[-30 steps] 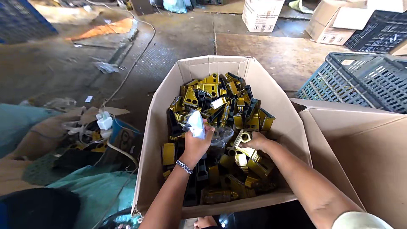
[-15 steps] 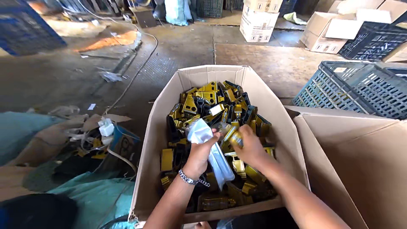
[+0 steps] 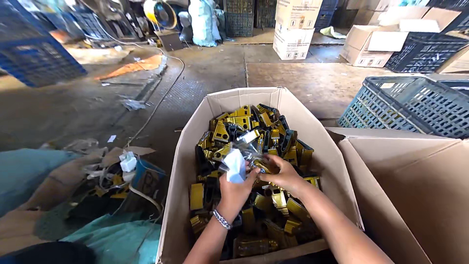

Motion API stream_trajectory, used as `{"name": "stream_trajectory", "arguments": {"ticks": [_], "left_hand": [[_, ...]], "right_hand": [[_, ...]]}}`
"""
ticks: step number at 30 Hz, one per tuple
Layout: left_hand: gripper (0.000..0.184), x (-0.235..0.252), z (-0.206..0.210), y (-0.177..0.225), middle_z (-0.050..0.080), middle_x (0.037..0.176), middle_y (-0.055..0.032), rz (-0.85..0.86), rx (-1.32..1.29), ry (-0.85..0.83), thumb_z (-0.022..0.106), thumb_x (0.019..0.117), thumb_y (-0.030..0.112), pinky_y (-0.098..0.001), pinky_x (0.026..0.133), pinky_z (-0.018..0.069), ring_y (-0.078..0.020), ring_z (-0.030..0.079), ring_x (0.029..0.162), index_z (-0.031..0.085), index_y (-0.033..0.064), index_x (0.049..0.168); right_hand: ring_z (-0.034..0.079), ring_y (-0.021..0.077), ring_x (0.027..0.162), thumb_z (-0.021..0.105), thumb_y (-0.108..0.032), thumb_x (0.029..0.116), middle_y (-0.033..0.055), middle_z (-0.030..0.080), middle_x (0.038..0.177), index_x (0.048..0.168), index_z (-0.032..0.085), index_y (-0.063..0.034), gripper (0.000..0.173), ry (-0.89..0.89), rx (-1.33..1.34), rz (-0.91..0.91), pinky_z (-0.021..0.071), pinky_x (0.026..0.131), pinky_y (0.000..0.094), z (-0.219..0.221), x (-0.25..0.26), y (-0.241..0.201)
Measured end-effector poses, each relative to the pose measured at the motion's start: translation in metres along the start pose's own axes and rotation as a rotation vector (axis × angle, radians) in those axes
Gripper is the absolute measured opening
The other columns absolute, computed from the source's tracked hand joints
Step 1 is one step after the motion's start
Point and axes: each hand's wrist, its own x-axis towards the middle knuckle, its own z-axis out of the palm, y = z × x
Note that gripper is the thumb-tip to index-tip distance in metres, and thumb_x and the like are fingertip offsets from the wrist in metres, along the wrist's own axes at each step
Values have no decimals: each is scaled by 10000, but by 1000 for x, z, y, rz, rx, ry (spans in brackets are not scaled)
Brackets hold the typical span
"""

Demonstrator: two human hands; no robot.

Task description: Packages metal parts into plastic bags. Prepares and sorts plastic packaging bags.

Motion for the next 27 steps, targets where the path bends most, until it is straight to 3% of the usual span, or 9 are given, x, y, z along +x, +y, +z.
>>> {"name": "stream_trajectory", "arguments": {"ticks": [3,5,7,10,12,15,20,24,27], "left_hand": [[299,1,7,0,727,917,-39,159,-1,6,789,840,93,-178,819,578,10,679,842,662,-100,1029],[276,5,3,-5,731,923,-54,176,40,-7,772,862,106,-179,834,568,7,679,854,678,-94,1027],[237,-2,6,-4,741,935,-65,193,16,-34,751,862,67,-194,860,574,-5,692,884,682,-97,1018],[224,-15,19,7,735,957,-60,213,-59,-36,736,866,45,-206,891,575,-19,693,925,673,-98,1027],[236,-15,18,8,743,955,-47,210,-80,-26,747,865,65,-235,883,592,-44,706,918,676,-80,1036],[242,-1,3,18,730,950,-6,37,-212,-8,728,879,45,-259,858,598,-64,702,900,630,-50,1079],[260,6,-5,29,711,923,6,-201,-371,26,713,851,12,-260,860,590,-74,692,899,598,5,1084],[190,-15,10,37,718,930,26,-125,-337,-165,708,878,26,-250,850,590,-50,691,896,645,8,1056],[163,-14,15,32,720,928,38,-20,-306,-196,712,879,35,-236,855,588,-32,688,896,668,8,1034]], "right_hand": [[631,204,1167,849,-267,812,173,622,1340,1479,498,-33,789,153,-45,-179,531,979,345,-1,-6,6],[679,147,956,846,-332,798,127,704,1091,1397,557,12,749,316,-88,-288,564,837,308,-2,-12,5],[653,120,877,840,-381,766,74,684,974,1361,559,28,774,424,-193,-394,556,792,288,-4,-11,5],[613,310,1108,770,-278,850,240,637,1210,1404,529,55,690,351,-144,-367,523,932,431,5,-10,8],[567,257,1257,641,-179,981,216,510,1442,1507,425,3,597,92,163,-100,528,993,380,13,-16,5],[649,208,1129,652,-69,959,161,588,1349,1460,466,7,540,-77,521,33,584,919,366,15,-20,-3],[657,115,1136,834,-114,782,141,647,1309,1360,581,36,648,302,277,-328,564,946,251,15,-19,1],[584,144,1258,774,-159,815,217,590,1379,1422,494,96,716,407,114,-520,484,1049,259,10,-11,12],[602,150,1234,700,-131,922,213,592,1378,1431,492,82,589,320,126,-363,491,1046,282,17,-17,12]]}}
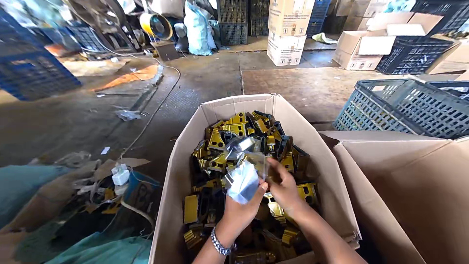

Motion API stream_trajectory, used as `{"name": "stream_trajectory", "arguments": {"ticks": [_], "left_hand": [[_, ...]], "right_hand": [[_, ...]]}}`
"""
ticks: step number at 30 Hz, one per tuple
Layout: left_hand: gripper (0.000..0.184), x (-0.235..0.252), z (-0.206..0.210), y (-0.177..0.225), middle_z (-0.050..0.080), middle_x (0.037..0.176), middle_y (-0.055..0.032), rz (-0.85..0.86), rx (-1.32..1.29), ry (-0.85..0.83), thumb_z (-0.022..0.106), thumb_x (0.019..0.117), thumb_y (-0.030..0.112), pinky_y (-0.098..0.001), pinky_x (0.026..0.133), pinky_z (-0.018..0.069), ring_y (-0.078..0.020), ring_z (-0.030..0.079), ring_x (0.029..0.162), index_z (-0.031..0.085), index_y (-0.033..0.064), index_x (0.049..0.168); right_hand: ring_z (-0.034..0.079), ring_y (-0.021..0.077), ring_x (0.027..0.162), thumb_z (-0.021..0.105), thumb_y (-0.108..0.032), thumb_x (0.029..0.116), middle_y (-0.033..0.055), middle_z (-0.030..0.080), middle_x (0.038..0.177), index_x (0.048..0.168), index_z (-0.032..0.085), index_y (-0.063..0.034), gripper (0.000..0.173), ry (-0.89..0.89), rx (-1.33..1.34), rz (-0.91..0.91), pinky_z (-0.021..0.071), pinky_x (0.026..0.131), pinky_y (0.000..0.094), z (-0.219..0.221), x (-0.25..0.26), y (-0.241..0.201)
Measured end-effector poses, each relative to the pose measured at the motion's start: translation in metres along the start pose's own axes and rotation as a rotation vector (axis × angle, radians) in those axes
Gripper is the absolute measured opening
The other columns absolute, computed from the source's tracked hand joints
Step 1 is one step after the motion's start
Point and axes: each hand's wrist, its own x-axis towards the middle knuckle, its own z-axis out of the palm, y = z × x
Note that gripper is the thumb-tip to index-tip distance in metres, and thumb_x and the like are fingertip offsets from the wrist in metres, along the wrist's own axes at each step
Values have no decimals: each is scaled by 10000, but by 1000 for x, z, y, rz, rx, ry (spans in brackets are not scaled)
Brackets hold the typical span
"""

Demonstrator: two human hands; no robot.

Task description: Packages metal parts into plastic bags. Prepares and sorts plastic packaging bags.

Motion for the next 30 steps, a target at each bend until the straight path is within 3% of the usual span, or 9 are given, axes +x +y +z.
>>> {"name": "stream_trajectory", "arguments": {"ticks": [3,6,10,12,15,17,21,26,30], "left_hand": [[363,9,-8,-9,685,943,2,-105,-36,145,764,830,83,-253,848,586,-64,678,898,573,-40,1113],[560,21,-26,-10,690,1017,-31,-194,-86,293,817,764,19,-261,878,592,-75,685,950,501,-52,1221],[410,20,-28,-11,688,901,1,-223,-83,322,771,767,-80,-241,807,598,-59,685,849,540,-7,1097],[288,19,-29,-14,655,805,31,-185,-105,329,733,765,-94,-229,733,582,-54,655,768,556,63,929],[249,22,-30,-11,627,724,49,-137,-182,369,654,774,-95,-231,643,569,-53,637,675,533,116,830],[239,25,-32,-10,626,725,37,-139,-194,416,628,772,-100,-243,638,581,-62,643,668,530,103,852],[234,26,-32,-17,643,758,43,-138,-130,437,624,764,-89,-235,664,581,-56,655,702,547,91,893],[212,28,-36,-21,644,751,39,-155,-70,431,623,756,-86,-230,652,566,-54,643,687,567,88,862],[219,34,-41,-20,647,686,19,-170,-136,525,574,743,-128,-232,587,567,-70,647,614,560,69,837]], "right_hand": [[551,225,1308,627,-160,969,251,560,1400,1355,576,93,464,-44,17,-26,463,1083,328,9,-11,-3],[649,95,1078,656,-100,948,125,664,1138,1091,638,54,211,-45,140,-16,559,916,239,8,-8,-19],[676,163,904,745,-71,896,157,615,1111,1186,519,61,391,-70,134,240,594,788,309,6,18,-23],[682,185,838,730,-66,923,148,610,1052,1214,493,55,394,-110,207,343,609,744,336,2,30,-20],[721,159,793,687,-48,954,133,649,1012,1192,540,76,306,-256,149,269,640,741,306,-3,36,-13],[710,126,823,658,-79,975,152,684,1035,1162,621,90,255,-302,-102,98,608,776,260,-3,35,-5],[702,231,869,652,-92,908,234,707,1036,1078,704,103,264,-286,-424,-164,576,809,315,5,30,2],[681,269,893,592,-88,938,234,703,963,982,705,103,226,-392,-522,-76,537,826,377,4,39,-2],[680,367,1049,510,-116,1006,262,695,1084,1013,700,107,292,-479,-689,-76,525,937,483,14,24,-14]]}}
